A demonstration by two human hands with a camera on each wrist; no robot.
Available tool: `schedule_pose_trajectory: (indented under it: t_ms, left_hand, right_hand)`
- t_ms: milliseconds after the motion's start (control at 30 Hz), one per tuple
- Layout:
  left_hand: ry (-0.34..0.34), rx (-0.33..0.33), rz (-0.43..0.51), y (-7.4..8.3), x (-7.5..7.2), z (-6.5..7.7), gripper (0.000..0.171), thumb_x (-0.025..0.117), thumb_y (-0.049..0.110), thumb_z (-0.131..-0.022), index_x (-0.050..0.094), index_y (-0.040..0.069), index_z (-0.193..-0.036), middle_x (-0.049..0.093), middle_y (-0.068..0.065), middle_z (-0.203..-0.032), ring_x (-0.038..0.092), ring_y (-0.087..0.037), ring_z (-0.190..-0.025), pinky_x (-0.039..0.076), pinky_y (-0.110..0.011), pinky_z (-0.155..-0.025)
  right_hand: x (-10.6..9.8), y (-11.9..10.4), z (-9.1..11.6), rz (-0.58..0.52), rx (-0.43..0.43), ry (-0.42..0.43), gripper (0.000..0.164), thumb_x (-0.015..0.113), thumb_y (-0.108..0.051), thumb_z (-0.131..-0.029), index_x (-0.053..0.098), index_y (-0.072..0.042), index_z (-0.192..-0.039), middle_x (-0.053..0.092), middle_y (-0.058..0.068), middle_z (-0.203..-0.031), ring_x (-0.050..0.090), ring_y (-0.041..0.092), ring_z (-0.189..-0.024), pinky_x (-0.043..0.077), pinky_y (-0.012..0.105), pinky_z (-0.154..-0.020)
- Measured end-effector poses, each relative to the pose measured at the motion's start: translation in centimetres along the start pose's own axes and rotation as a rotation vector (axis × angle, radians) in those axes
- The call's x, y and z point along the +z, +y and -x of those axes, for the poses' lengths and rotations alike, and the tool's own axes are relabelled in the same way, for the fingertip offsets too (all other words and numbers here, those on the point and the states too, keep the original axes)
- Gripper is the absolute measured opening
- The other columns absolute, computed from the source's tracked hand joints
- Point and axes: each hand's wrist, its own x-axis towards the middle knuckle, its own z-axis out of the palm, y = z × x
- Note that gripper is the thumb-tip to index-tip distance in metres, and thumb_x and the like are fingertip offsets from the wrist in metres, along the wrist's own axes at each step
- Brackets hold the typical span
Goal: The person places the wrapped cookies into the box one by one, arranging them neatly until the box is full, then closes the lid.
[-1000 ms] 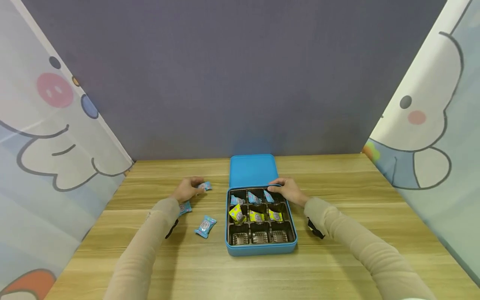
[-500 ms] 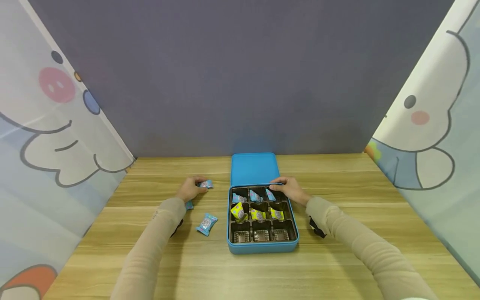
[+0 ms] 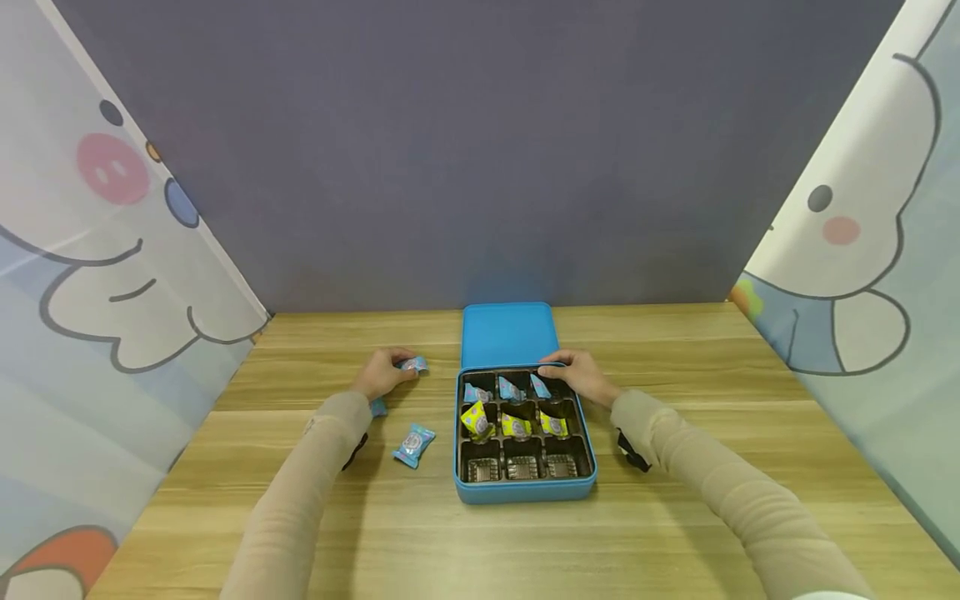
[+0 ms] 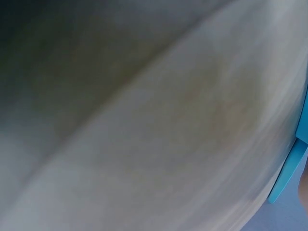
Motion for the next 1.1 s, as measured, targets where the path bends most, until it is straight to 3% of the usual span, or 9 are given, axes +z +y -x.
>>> schedule_pose_trajectory:
  t_ms: [133, 367, 600, 1100]
  left_hand:
    - [0.016, 0.027, -0.003, 0.6, 0.0, 0.1, 0.045, 0.069, 0.024, -0.081, 0.058, 0.01, -0.122, 0.052, -0.011, -0.131, 0.046, -0.031, -0.122, 0.038, -0.046, -0.104]
    - [0.024, 0.085, 0.064, 2.3, -0.3, 0.9, 0.039, 0.068, 0.02, -0.082, 0.059, 0.01, -0.119, 0.05, -0.011, -0.13, 0.046, -0.033, -0.12, 0.041, -0.045, -0.101]
    - [0.034, 0.137, 0.103, 3.5, -0.3, 1.4, 0.038, 0.07, 0.025, -0.08, 0.062, 0.013, -0.116, 0.056, -0.007, -0.125, 0.051, -0.027, -0.117, 0.046, -0.038, -0.098]
    - [0.02, 0.241, 0.151, 7.1, 1.9, 3.8, 0.035, 0.072, 0.025, -0.078, 0.066, 0.013, -0.111, 0.061, -0.006, -0.119, 0.056, -0.026, -0.112, 0.05, -0.034, -0.092]
  right_hand:
    - [-0.1, -0.5, 0.4, -0.006, -0.004, 0.0, 0.037, 0.066, -0.03, -0.083, 0.064, -0.007, -0.111, 0.056, 0.015, -0.121, 0.046, 0.034, -0.118, 0.04, 0.041, -0.1]
    - [-0.2, 0.1, 0.2, -0.018, -0.018, -0.002, 0.037, 0.065, -0.031, -0.083, 0.064, -0.007, -0.112, 0.056, 0.015, -0.121, 0.046, 0.034, -0.118, 0.041, 0.042, -0.1]
    - [-0.1, -0.2, 0.0, -0.012, 0.003, -0.003, 0.037, 0.066, -0.031, -0.083, 0.064, -0.008, -0.112, 0.054, 0.014, -0.124, 0.042, 0.034, -0.123, 0.036, 0.044, -0.104]
    - [-0.2, -0.5, 0.0, -0.032, 0.021, -0.005, 0.034, 0.065, -0.027, -0.084, 0.064, -0.007, -0.111, 0.055, 0.014, -0.122, 0.04, 0.034, -0.124, 0.034, 0.044, -0.105]
